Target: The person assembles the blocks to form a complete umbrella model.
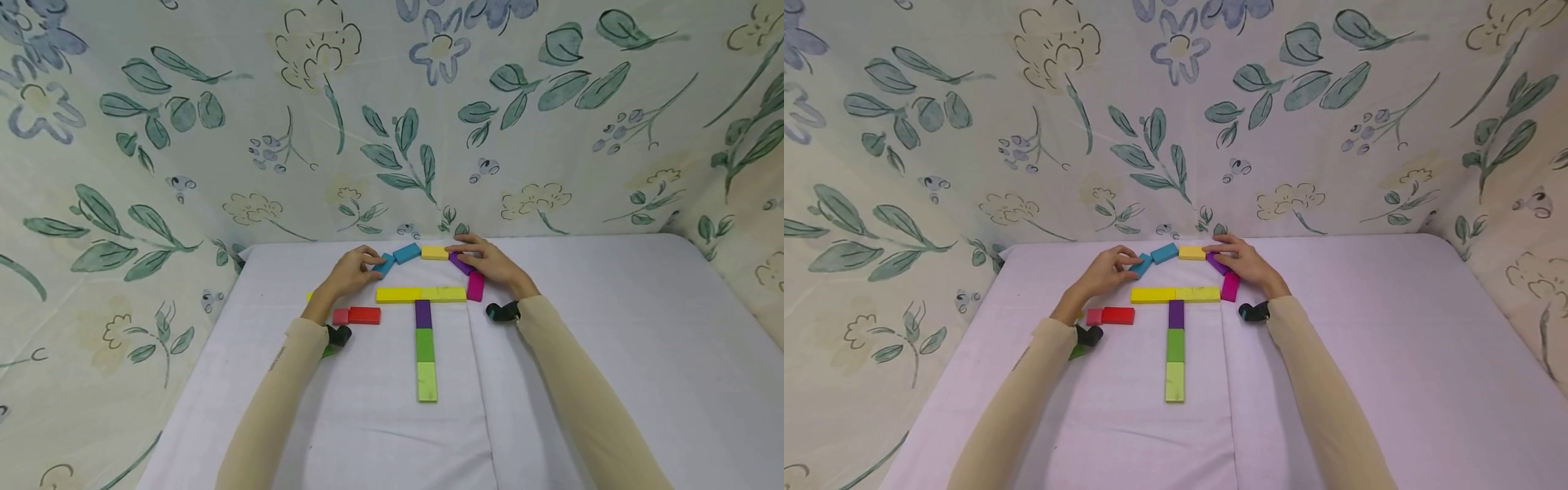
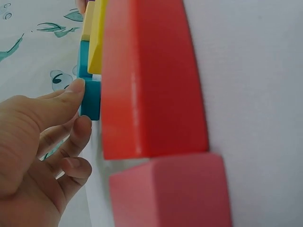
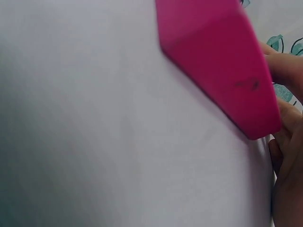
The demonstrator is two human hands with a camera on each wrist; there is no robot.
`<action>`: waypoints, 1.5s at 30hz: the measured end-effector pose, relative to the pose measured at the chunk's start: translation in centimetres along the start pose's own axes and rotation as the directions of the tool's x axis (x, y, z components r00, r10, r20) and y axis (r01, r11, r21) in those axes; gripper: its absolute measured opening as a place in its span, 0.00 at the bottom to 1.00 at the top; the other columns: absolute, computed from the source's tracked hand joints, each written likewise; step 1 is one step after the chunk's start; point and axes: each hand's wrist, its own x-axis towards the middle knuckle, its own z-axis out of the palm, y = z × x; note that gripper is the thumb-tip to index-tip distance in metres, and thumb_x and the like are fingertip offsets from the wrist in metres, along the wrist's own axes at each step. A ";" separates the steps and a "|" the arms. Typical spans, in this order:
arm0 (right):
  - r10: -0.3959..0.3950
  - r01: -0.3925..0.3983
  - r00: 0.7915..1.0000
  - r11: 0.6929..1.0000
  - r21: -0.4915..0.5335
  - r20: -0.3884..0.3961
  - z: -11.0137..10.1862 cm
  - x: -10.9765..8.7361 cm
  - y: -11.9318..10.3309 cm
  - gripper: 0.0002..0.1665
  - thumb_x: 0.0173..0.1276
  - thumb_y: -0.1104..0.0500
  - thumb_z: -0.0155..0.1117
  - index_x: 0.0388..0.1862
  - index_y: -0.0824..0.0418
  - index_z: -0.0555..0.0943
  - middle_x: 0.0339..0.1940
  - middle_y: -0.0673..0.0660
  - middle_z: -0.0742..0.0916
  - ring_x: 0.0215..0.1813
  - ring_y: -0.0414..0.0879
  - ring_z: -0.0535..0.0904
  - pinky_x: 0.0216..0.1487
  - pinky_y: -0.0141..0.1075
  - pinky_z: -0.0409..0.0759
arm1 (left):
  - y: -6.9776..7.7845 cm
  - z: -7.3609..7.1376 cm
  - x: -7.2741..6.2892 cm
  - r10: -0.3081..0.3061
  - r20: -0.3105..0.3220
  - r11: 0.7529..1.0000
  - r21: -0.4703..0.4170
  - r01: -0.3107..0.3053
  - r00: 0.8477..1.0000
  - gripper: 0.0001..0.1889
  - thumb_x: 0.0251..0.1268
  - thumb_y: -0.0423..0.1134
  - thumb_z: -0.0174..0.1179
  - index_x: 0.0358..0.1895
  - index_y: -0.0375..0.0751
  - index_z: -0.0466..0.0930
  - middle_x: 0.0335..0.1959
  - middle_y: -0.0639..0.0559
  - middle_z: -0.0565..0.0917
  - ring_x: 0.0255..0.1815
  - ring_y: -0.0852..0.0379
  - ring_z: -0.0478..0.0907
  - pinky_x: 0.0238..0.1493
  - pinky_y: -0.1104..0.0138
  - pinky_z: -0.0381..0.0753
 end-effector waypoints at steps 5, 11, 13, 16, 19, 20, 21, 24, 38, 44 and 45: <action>0.007 -0.007 1.000 1.000 -0.006 0.001 0.0 0.0 -0.2 0.21 0.82 0.52 0.56 0.69 0.49 0.82 0.85 0.54 0.62 0.87 0.61 0.43 0.81 0.69 0.38 | 0.1 -0.1 0.0 -0.020 0.005 1.000 -0.006 0.020 1.000 0.21 0.69 0.39 0.69 0.64 0.48 0.84 0.62 0.49 0.79 0.50 0.49 0.75 0.47 0.66 0.77; 0.003 -0.003 1.000 1.000 0.000 -0.001 0.0 0.0 -0.1 0.21 0.82 0.52 0.56 0.68 0.49 0.82 0.85 0.54 0.63 0.87 0.61 0.44 0.81 0.69 0.38 | 0.3 0.0 0.1 -0.034 -0.001 0.999 0.004 0.034 0.999 0.21 0.70 0.41 0.69 0.65 0.47 0.83 0.63 0.48 0.79 0.52 0.48 0.76 0.52 0.62 0.80; 0.004 -0.004 1.000 1.000 0.001 0.001 0.0 0.0 0.0 0.21 0.82 0.52 0.56 0.68 0.49 0.82 0.85 0.54 0.63 0.87 0.61 0.44 0.81 0.69 0.38 | 0.3 0.1 0.1 -0.042 -0.006 0.999 0.014 0.042 0.999 0.22 0.69 0.41 0.69 0.65 0.47 0.83 0.63 0.48 0.80 0.52 0.49 0.77 0.53 0.62 0.80; 0.007 -0.007 1.000 1.000 0.001 0.004 0.1 0.1 0.1 0.21 0.82 0.52 0.56 0.68 0.49 0.82 0.85 0.54 0.62 0.87 0.62 0.44 0.81 0.69 0.38 | 0.4 0.3 0.2 -0.056 -0.012 0.998 0.016 0.056 0.998 0.22 0.69 0.41 0.70 0.65 0.47 0.83 0.62 0.49 0.80 0.52 0.49 0.77 0.53 0.62 0.81; 0.004 -0.004 1.000 1.000 0.003 0.002 0.0 0.0 0.1 0.21 0.82 0.52 0.56 0.68 0.48 0.82 0.85 0.54 0.63 0.87 0.61 0.44 0.81 0.69 0.38 | 0.6 0.3 0.2 -0.062 -0.021 0.998 0.018 0.062 0.998 0.22 0.68 0.40 0.70 0.65 0.47 0.83 0.62 0.49 0.80 0.52 0.49 0.76 0.53 0.61 0.81; 0.001 -0.001 1.000 1.000 0.003 0.000 0.0 0.0 0.1 0.21 0.82 0.52 0.56 0.68 0.48 0.82 0.85 0.54 0.63 0.87 0.61 0.44 0.81 0.69 0.38 | 0.6 0.3 0.3 -0.061 -0.024 0.998 0.019 0.061 0.998 0.22 0.68 0.40 0.70 0.65 0.47 0.83 0.61 0.49 0.80 0.52 0.49 0.76 0.53 0.61 0.81; -0.001 0.001 1.000 1.000 0.005 -0.001 0.0 -0.1 0.0 0.20 0.82 0.52 0.56 0.68 0.48 0.82 0.85 0.54 0.63 0.87 0.61 0.44 0.81 0.69 0.38 | 0.6 0.3 0.3 -0.060 -0.027 0.998 0.021 0.061 0.998 0.22 0.68 0.40 0.70 0.64 0.47 0.84 0.61 0.48 0.80 0.52 0.49 0.76 0.53 0.61 0.81; -0.005 0.005 1.000 1.000 0.008 -0.001 -0.1 -0.1 0.0 0.21 0.82 0.52 0.56 0.68 0.49 0.82 0.85 0.54 0.63 0.87 0.61 0.44 0.81 0.69 0.38 | 0.7 0.3 0.3 -0.057 -0.030 0.998 0.031 0.058 0.998 0.22 0.68 0.40 0.70 0.65 0.47 0.83 0.61 0.48 0.80 0.51 0.49 0.76 0.53 0.61 0.81; 0.007 -0.008 1.000 1.000 0.027 0.003 0.0 0.1 0.2 0.20 0.82 0.53 0.56 0.68 0.50 0.82 0.85 0.54 0.62 0.87 0.61 0.43 0.81 0.69 0.37 | 0.5 0.1 0.4 -0.047 -0.033 0.999 0.027 0.048 0.998 0.22 0.69 0.39 0.69 0.65 0.47 0.83 0.62 0.47 0.80 0.53 0.47 0.77 0.56 0.60 0.82; -0.013 0.013 1.000 0.999 0.044 0.005 -0.1 0.1 0.1 0.20 0.82 0.54 0.56 0.68 0.51 0.82 0.84 0.55 0.63 0.87 0.61 0.45 0.81 0.69 0.38 | 0.2 0.1 0.4 -0.051 -0.028 0.999 -0.007 0.051 0.998 0.21 0.70 0.37 0.67 0.65 0.47 0.83 0.63 0.46 0.79 0.55 0.45 0.77 0.59 0.58 0.83; -0.014 0.014 1.000 0.999 0.045 0.006 -0.1 0.1 0.1 0.20 0.82 0.54 0.57 0.68 0.51 0.82 0.84 0.55 0.63 0.87 0.62 0.45 0.81 0.69 0.38 | 0.1 0.1 0.5 -0.054 -0.029 0.998 -0.011 0.054 0.998 0.21 0.70 0.36 0.67 0.65 0.48 0.83 0.63 0.46 0.79 0.56 0.45 0.77 0.59 0.58 0.83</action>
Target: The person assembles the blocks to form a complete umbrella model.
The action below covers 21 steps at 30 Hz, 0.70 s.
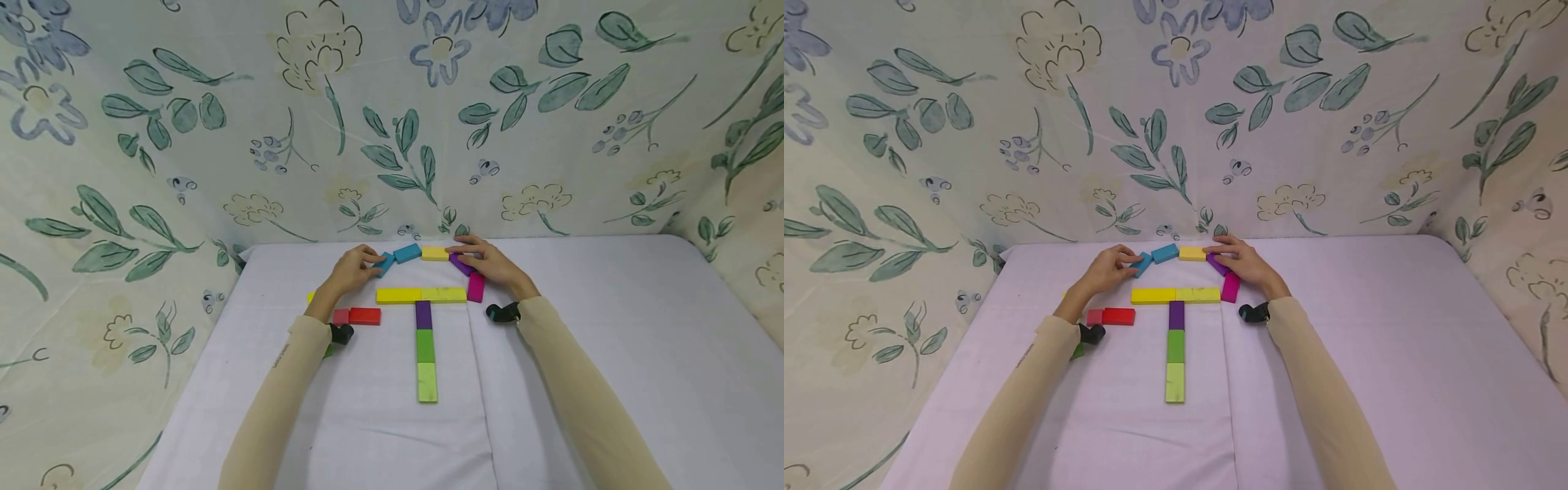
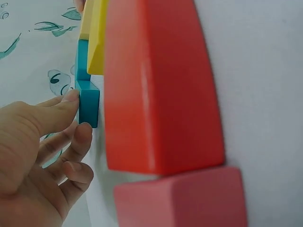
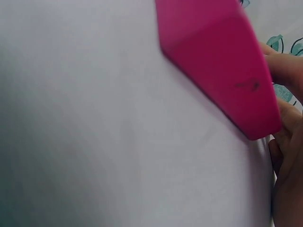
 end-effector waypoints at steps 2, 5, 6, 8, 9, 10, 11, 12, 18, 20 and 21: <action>-0.001 0.001 1.000 1.000 0.000 0.001 0.0 0.0 0.0 0.21 0.81 0.54 0.57 0.68 0.52 0.82 0.85 0.56 0.63 0.87 0.62 0.45 0.81 0.69 0.38 | -0.1 0.0 0.1 -0.007 -0.002 1.000 -0.007 0.007 1.000 0.20 0.71 0.36 0.67 0.65 0.48 0.83 0.62 0.46 0.79 0.56 0.45 0.77 0.60 0.58 0.83; 0.001 -0.001 1.000 1.000 -0.004 -0.001 0.1 0.1 0.0 0.21 0.82 0.54 0.56 0.68 0.52 0.82 0.85 0.56 0.63 0.87 0.62 0.45 0.81 0.69 0.38 | -0.1 0.1 0.1 -0.014 -0.005 1.000 -0.016 0.014 1.000 0.20 0.71 0.36 0.67 0.65 0.49 0.83 0.62 0.46 0.79 0.57 0.45 0.77 0.60 0.58 0.83; 0.004 -0.004 1.000 1.000 -0.005 -0.002 0.1 0.1 0.0 0.21 0.82 0.54 0.56 0.69 0.52 0.82 0.85 0.56 0.63 0.87 0.62 0.45 0.81 0.69 0.38 | -0.1 0.1 0.2 -0.015 -0.006 1.000 -0.017 0.015 1.000 0.20 0.71 0.36 0.67 0.65 0.49 0.83 0.62 0.47 0.79 0.57 0.45 0.77 0.60 0.58 0.83; 0.010 -0.010 1.000 1.000 -0.003 -0.004 0.1 0.0 -0.1 0.21 0.82 0.55 0.56 0.69 0.53 0.81 0.85 0.56 0.63 0.87 0.61 0.45 0.81 0.69 0.38 | -0.1 0.1 0.2 -0.018 -0.008 1.000 -0.018 0.018 1.000 0.20 0.71 0.36 0.67 0.64 0.49 0.84 0.62 0.47 0.79 0.57 0.45 0.76 0.60 0.58 0.83; 0.013 -0.013 1.000 1.000 -0.001 -0.004 0.1 -0.1 -0.3 0.21 0.82 0.55 0.55 0.69 0.53 0.81 0.85 0.57 0.62 0.87 0.62 0.44 0.81 0.69 0.37 | -0.1 0.2 0.2 -0.019 -0.008 1.000 -0.018 0.019 1.000 0.20 0.70 0.36 0.67 0.64 0.49 0.84 0.62 0.47 0.79 0.57 0.45 0.76 0.60 0.58 0.83; 0.017 -0.017 1.000 1.000 0.004 -0.003 0.1 -0.2 -0.5 0.21 0.82 0.56 0.55 0.69 0.55 0.81 0.85 0.57 0.62 0.87 0.62 0.44 0.81 0.69 0.37 | -0.1 0.1 0.2 -0.021 -0.009 1.000 -0.018 0.021 1.000 0.20 0.70 0.36 0.67 0.64 0.49 0.84 0.62 0.46 0.79 0.57 0.45 0.76 0.60 0.58 0.83; 0.020 -0.020 1.000 1.000 0.009 0.000 0.1 -0.3 -0.8 0.21 0.82 0.57 0.54 0.69 0.56 0.80 0.85 0.59 0.62 0.87 0.63 0.44 0.81 0.69 0.36 | -0.1 0.1 0.2 -0.021 -0.009 1.000 -0.017 0.021 1.000 0.20 0.70 0.36 0.67 0.64 0.49 0.84 0.62 0.46 0.79 0.57 0.45 0.76 0.60 0.58 0.83; 0.023 -0.023 1.000 1.000 0.013 0.003 0.1 -0.5 -1.2 0.22 0.82 0.57 0.54 0.70 0.58 0.80 0.85 0.60 0.61 0.87 0.64 0.43 0.81 0.69 0.36 | -0.1 0.1 0.2 -0.022 -0.009 1.000 -0.017 0.022 1.000 0.20 0.70 0.36 0.67 0.64 0.48 0.84 0.62 0.46 0.79 0.57 0.45 0.76 0.60 0.58 0.83; 0.025 -0.025 0.999 1.000 0.007 0.024 -0.1 -1.9 -3.9 0.22 0.83 0.59 0.53 0.70 0.63 0.78 0.84 0.64 0.61 0.86 0.66 0.44 0.81 0.70 0.37 | -0.1 -0.2 -0.2 -0.004 -0.011 0.999 -0.035 0.003 1.000 0.21 0.71 0.37 0.67 0.65 0.51 0.83 0.62 0.45 0.78 0.55 0.45 0.76 0.57 0.60 0.82; 0.027 -0.027 0.999 1.000 -0.004 0.022 -0.1 -2.2 -4.2 0.23 0.83 0.58 0.52 0.71 0.63 0.78 0.85 0.65 0.60 0.86 0.67 0.43 0.80 0.71 0.37 | -0.1 -0.6 -0.5 0.021 -0.024 0.999 -0.049 -0.022 0.999 0.21 0.71 0.37 0.66 0.65 0.52 0.83 0.62 0.45 0.78 0.52 0.45 0.76 0.53 0.62 0.82; 0.028 -0.027 0.999 1.000 -0.007 0.019 -0.1 -2.3 -4.3 0.23 0.83 0.58 0.52 0.71 0.63 0.78 0.85 0.65 0.60 0.86 0.68 0.43 0.80 0.71 0.37 | -0.1 -0.8 -0.7 0.038 -0.035 0.998 -0.054 -0.040 0.999 0.20 0.71 0.36 0.66 0.65 0.52 0.83 0.61 0.44 0.78 0.51 0.46 0.76 0.51 0.63 0.81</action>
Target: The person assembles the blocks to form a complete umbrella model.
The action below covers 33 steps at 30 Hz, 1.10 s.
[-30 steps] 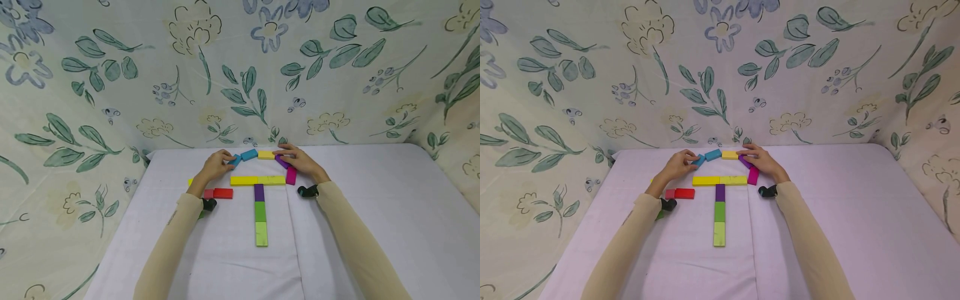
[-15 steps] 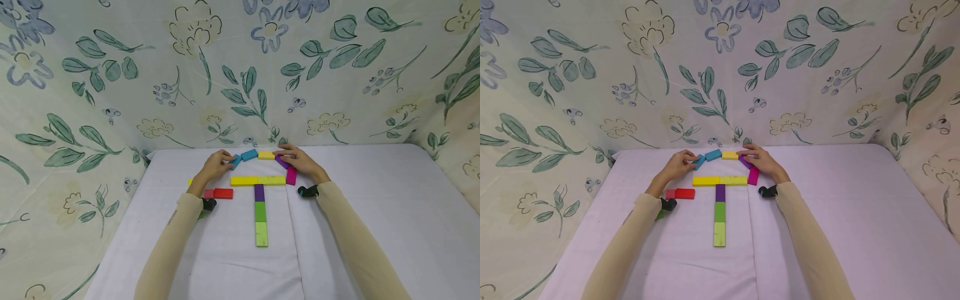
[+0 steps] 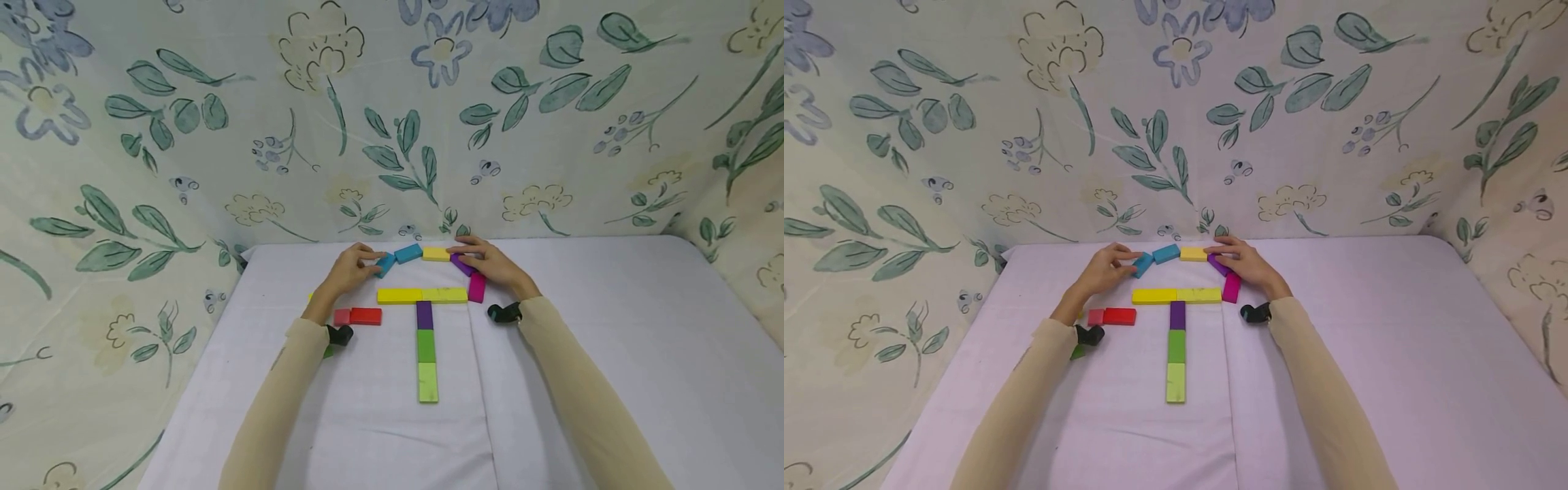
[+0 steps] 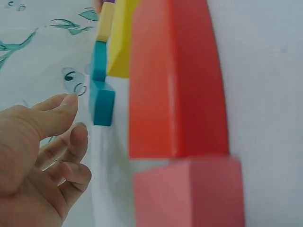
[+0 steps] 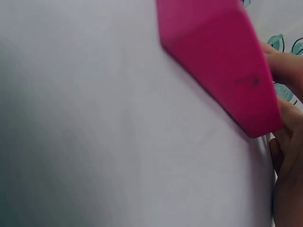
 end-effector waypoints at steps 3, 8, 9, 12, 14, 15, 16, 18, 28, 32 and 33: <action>-0.005 0.005 1.000 1.000 -0.002 0.002 0.2 0.2 -0.1 0.23 0.83 0.58 0.52 0.71 0.63 0.77 0.85 0.66 0.59 0.86 0.70 0.42 0.79 0.73 0.36 | -0.5 -1.0 -1.2 0.023 -0.036 1.000 -0.012 -0.023 0.999 0.20 0.72 0.36 0.66 0.65 0.51 0.84 0.60 0.44 0.78 0.49 0.46 0.75 0.47 0.65 0.78; -0.002 0.002 1.000 1.000 0.019 0.006 0.0 0.0 -0.1 0.22 0.82 0.60 0.54 0.70 0.64 0.78 0.84 0.65 0.61 0.86 0.68 0.43 0.79 0.72 0.37 | -1.8 -2.4 -3.5 -0.009 -0.084 1.000 -0.029 0.007 0.996 0.19 0.73 0.39 0.66 0.64 0.53 0.85 0.60 0.46 0.78 0.47 0.49 0.72 0.44 0.66 0.74; 0.000 -0.001 1.000 1.000 0.020 0.006 0.0 -0.1 -0.1 0.22 0.82 0.60 0.54 0.70 0.63 0.78 0.84 0.64 0.61 0.86 0.67 0.43 0.79 0.72 0.37 | -2.2 -2.7 -4.1 -0.019 -0.093 0.999 -0.032 0.016 0.995 0.19 0.72 0.39 0.66 0.64 0.52 0.85 0.60 0.46 0.78 0.47 0.49 0.72 0.44 0.65 0.74; 0.005 -0.005 1.000 1.000 0.014 0.009 0.0 0.0 -0.1 0.23 0.82 0.59 0.54 0.71 0.63 0.78 0.85 0.64 0.60 0.86 0.67 0.43 0.80 0.71 0.37 | -3.6 -3.8 -6.0 -0.046 -0.121 0.999 -0.028 0.043 0.992 0.20 0.71 0.39 0.67 0.64 0.50 0.84 0.61 0.44 0.78 0.45 0.48 0.71 0.42 0.66 0.72; 0.006 -0.006 1.000 1.000 0.011 0.006 0.0 0.0 -0.1 0.23 0.82 0.59 0.53 0.71 0.63 0.78 0.85 0.64 0.61 0.86 0.67 0.43 0.80 0.71 0.37 | -4.7 -4.4 -7.1 -0.065 -0.136 0.998 -0.018 0.064 0.989 0.21 0.70 0.40 0.68 0.65 0.49 0.84 0.62 0.43 0.78 0.44 0.49 0.71 0.41 0.67 0.72; 0.005 -0.005 1.000 1.000 0.010 0.004 0.0 0.0 -0.1 0.22 0.82 0.59 0.53 0.71 0.63 0.78 0.84 0.64 0.61 0.86 0.67 0.43 0.80 0.71 0.37 | -5.1 -4.7 -7.7 -0.069 -0.143 0.998 -0.016 0.067 0.987 0.21 0.70 0.40 0.68 0.65 0.48 0.84 0.62 0.42 0.78 0.44 0.49 0.71 0.41 0.67 0.71; 0.004 -0.004 1.000 1.000 0.010 0.003 0.0 0.0 -0.1 0.22 0.82 0.59 0.53 0.71 0.63 0.78 0.84 0.64 0.61 0.86 0.67 0.44 0.80 0.70 0.37 | -5.6 -5.0 -8.2 -0.077 -0.149 0.997 -0.015 0.076 0.986 0.22 0.70 0.40 0.69 0.65 0.48 0.83 0.62 0.41 0.78 0.44 0.49 0.71 0.41 0.67 0.71; 0.000 0.000 1.000 1.000 0.012 0.001 0.0 0.0 -0.1 0.22 0.82 0.59 0.53 0.70 0.63 0.78 0.84 0.64 0.61 0.86 0.66 0.44 0.80 0.70 0.37 | -6.3 -5.4 -9.3 -0.097 -0.156 0.995 -0.013 0.096 0.983 0.22 0.69 0.40 0.70 0.65 0.47 0.83 0.63 0.41 0.78 0.44 0.49 0.71 0.41 0.66 0.71; 0.001 -0.001 1.000 1.000 0.011 -0.005 0.0 0.0 -0.3 0.22 0.82 0.59 0.53 0.71 0.63 0.78 0.85 0.64 0.61 0.86 0.67 0.43 0.80 0.71 0.37 | -8.2 -5.6 -12.0 -0.079 -0.112 0.997 -0.033 0.076 0.991 0.23 0.64 0.39 0.73 0.62 0.42 0.85 0.64 0.39 0.79 0.41 0.50 0.72 0.40 0.69 0.69; -0.002 0.002 1.000 1.000 0.008 -0.002 0.1 0.0 -0.3 0.23 0.82 0.59 0.54 0.71 0.63 0.78 0.85 0.64 0.61 0.86 0.67 0.43 0.80 0.71 0.37 | -8.5 -5.4 -12.2 -0.059 -0.111 0.998 -0.045 0.054 0.992 0.21 0.64 0.39 0.73 0.60 0.40 0.86 0.64 0.39 0.80 0.40 0.51 0.72 0.39 0.70 0.69; -0.002 0.002 1.000 1.000 0.008 -0.001 0.1 0.0 -0.3 0.23 0.82 0.60 0.54 0.71 0.63 0.78 0.85 0.64 0.61 0.86 0.67 0.43 0.80 0.71 0.37 | -8.5 -5.3 -12.3 -0.060 -0.110 0.997 -0.047 0.055 0.992 0.22 0.64 0.39 0.74 0.60 0.41 0.86 0.64 0.40 0.80 0.40 0.51 0.72 0.39 0.70 0.69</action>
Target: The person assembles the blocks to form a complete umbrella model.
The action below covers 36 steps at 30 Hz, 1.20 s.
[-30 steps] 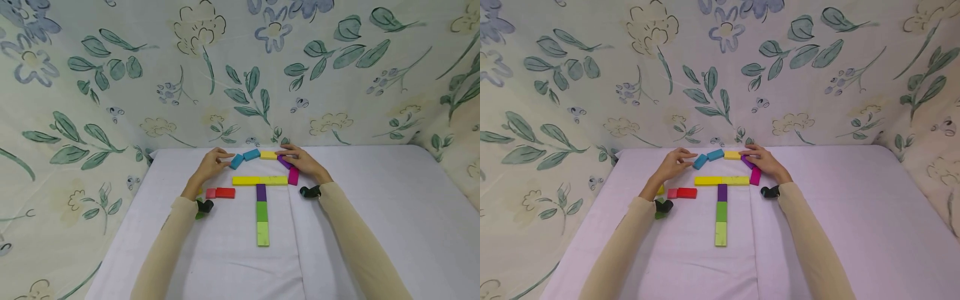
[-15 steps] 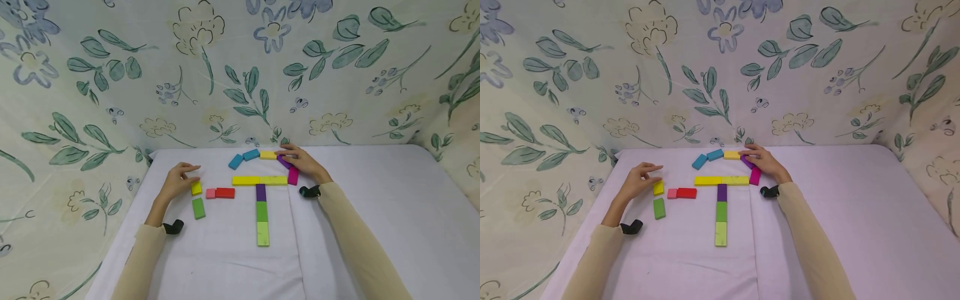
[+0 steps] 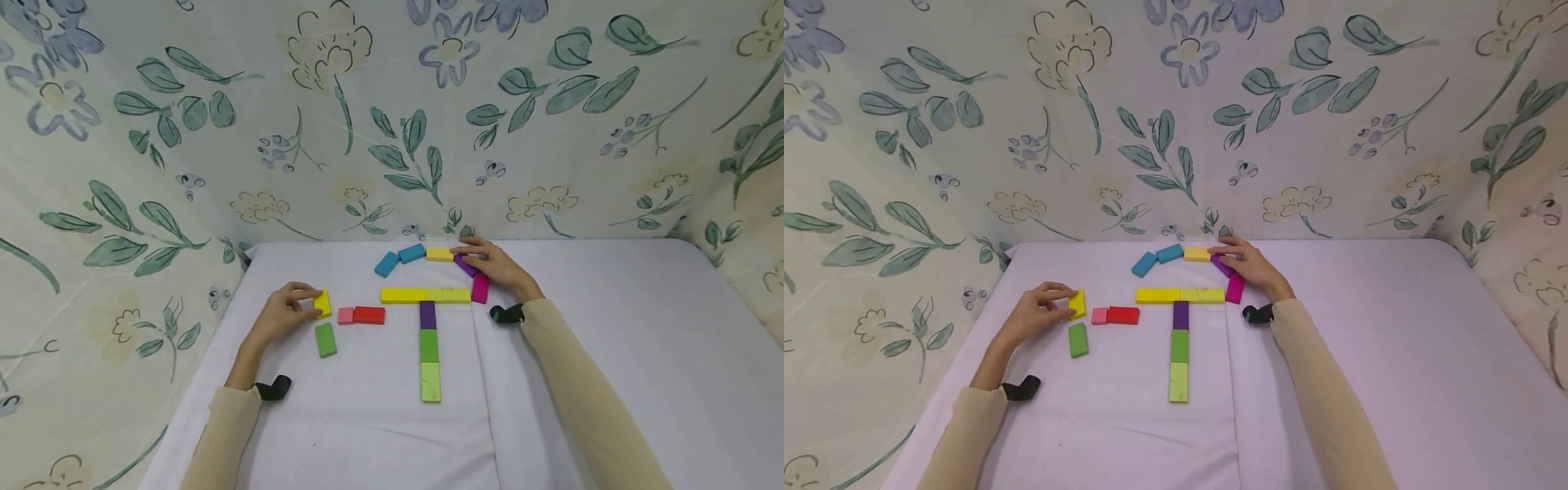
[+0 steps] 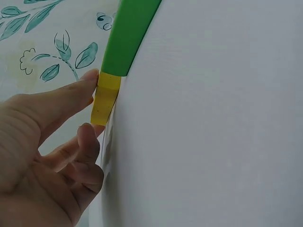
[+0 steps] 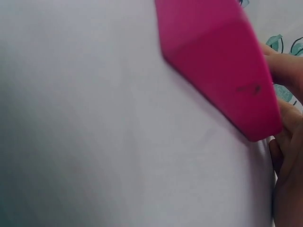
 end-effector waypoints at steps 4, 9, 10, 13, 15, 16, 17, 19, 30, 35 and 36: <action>-0.001 0.001 1.000 1.000 0.002 0.003 0.0 0.1 0.0 0.23 0.82 0.60 0.54 0.71 0.63 0.78 0.84 0.64 0.61 0.86 0.67 0.43 0.80 0.71 0.37 | 0.1 0.1 -0.1 -0.009 0.006 1.000 -0.002 0.009 1.000 0.22 0.64 0.40 0.74 0.61 0.42 0.86 0.64 0.41 0.80 0.41 0.51 0.72 0.41 0.68 0.69; 0.000 0.000 1.000 1.000 0.000 0.006 -0.2 0.2 0.2 0.23 0.82 0.59 0.53 0.71 0.62 0.78 0.85 0.63 0.61 0.86 0.66 0.43 0.80 0.71 0.37 | 0.2 0.3 -0.2 -0.028 0.005 0.999 -0.017 0.028 1.000 0.22 0.65 0.40 0.73 0.62 0.44 0.86 0.64 0.44 0.80 0.43 0.51 0.73 0.44 0.65 0.69; -0.001 0.001 1.000 1.000 -0.001 0.007 -0.2 0.2 0.3 0.23 0.82 0.59 0.53 0.71 0.62 0.78 0.85 0.64 0.61 0.86 0.66 0.43 0.80 0.71 0.37 | 0.2 0.3 -0.2 -0.029 0.005 0.999 -0.020 0.029 1.000 0.22 0.65 0.40 0.73 0.62 0.44 0.86 0.64 0.45 0.80 0.43 0.51 0.73 0.45 0.65 0.69; -0.004 0.004 1.000 1.000 -0.004 0.008 -0.2 0.1 0.2 0.23 0.83 0.59 0.53 0.71 0.63 0.78 0.85 0.64 0.61 0.86 0.67 0.44 0.80 0.71 0.38 | 0.1 0.3 -0.2 -0.026 0.013 0.999 -0.028 0.026 1.000 0.23 0.64 0.40 0.74 0.63 0.45 0.85 0.64 0.45 0.80 0.43 0.51 0.73 0.44 0.66 0.69; -0.004 0.004 1.000 1.000 -0.003 0.007 -0.1 0.1 0.1 0.23 0.82 0.60 0.53 0.71 0.63 0.77 0.85 0.64 0.61 0.86 0.67 0.44 0.80 0.71 0.38 | 0.0 0.3 -0.2 -0.024 0.021 0.999 -0.025 0.025 0.999 0.25 0.62 0.41 0.75 0.64 0.45 0.85 0.65 0.47 0.80 0.41 0.52 0.73 0.42 0.68 0.69; -0.004 0.004 1.000 1.000 -0.003 0.006 -0.1 0.1 0.1 0.23 0.83 0.60 0.53 0.71 0.63 0.77 0.85 0.64 0.61 0.86 0.67 0.44 0.80 0.70 0.38 | -0.1 0.3 -0.2 -0.022 0.025 0.999 -0.023 0.022 0.999 0.26 0.61 0.41 0.76 0.64 0.46 0.84 0.65 0.47 0.80 0.41 0.52 0.73 0.41 0.69 0.69; -0.002 0.002 1.000 1.000 -0.003 0.005 -0.1 0.1 0.0 0.23 0.83 0.60 0.53 0.71 0.63 0.77 0.85 0.64 0.60 0.86 0.66 0.44 0.80 0.70 0.38 | -0.2 0.3 -0.2 -0.020 0.029 1.000 -0.020 0.020 0.999 0.27 0.60 0.42 0.76 0.64 0.46 0.84 0.65 0.48 0.79 0.40 0.53 0.73 0.40 0.70 0.69; 0.001 -0.001 1.000 1.000 -0.003 0.002 -0.1 0.0 0.0 0.23 0.83 0.60 0.53 0.71 0.63 0.78 0.85 0.64 0.60 0.86 0.66 0.43 0.81 0.70 0.38 | -0.4 0.3 -0.2 -0.017 0.032 1.000 -0.013 0.018 0.999 0.28 0.59 0.42 0.77 0.65 0.46 0.84 0.65 0.48 0.79 0.39 0.54 0.74 0.39 0.71 0.69; 0.010 -0.010 1.000 1.000 -0.002 -0.004 0.0 0.0 0.1 0.23 0.82 0.59 0.53 0.71 0.64 0.78 0.85 0.64 0.61 0.86 0.66 0.44 0.81 0.70 0.38 | -0.3 0.3 -0.4 -0.007 0.015 1.000 -0.006 0.007 1.000 0.27 0.60 0.46 0.77 0.63 0.45 0.85 0.64 0.48 0.80 0.41 0.53 0.74 0.42 0.69 0.69; 0.013 -0.013 1.000 1.000 -0.006 -0.006 0.0 0.1 0.2 0.22 0.83 0.59 0.53 0.71 0.63 0.78 0.85 0.63 0.60 0.86 0.66 0.44 0.81 0.70 0.38 | -0.2 0.3 -0.4 -0.016 -0.001 1.000 -0.003 0.016 1.000 0.26 0.60 0.46 0.77 0.62 0.46 0.86 0.64 0.49 0.81 0.42 0.53 0.74 0.44 0.67 0.69; 0.011 -0.011 1.000 1.000 -0.006 -0.005 0.0 0.2 0.3 0.22 0.83 0.59 0.53 0.71 0.63 0.78 0.85 0.63 0.60 0.86 0.66 0.44 0.81 0.70 0.38 | -0.1 0.3 -0.4 -0.015 -0.001 1.000 -0.002 0.015 1.000 0.26 0.60 0.46 0.77 0.62 0.46 0.86 0.64 0.49 0.81 0.42 0.53 0.74 0.44 0.67 0.69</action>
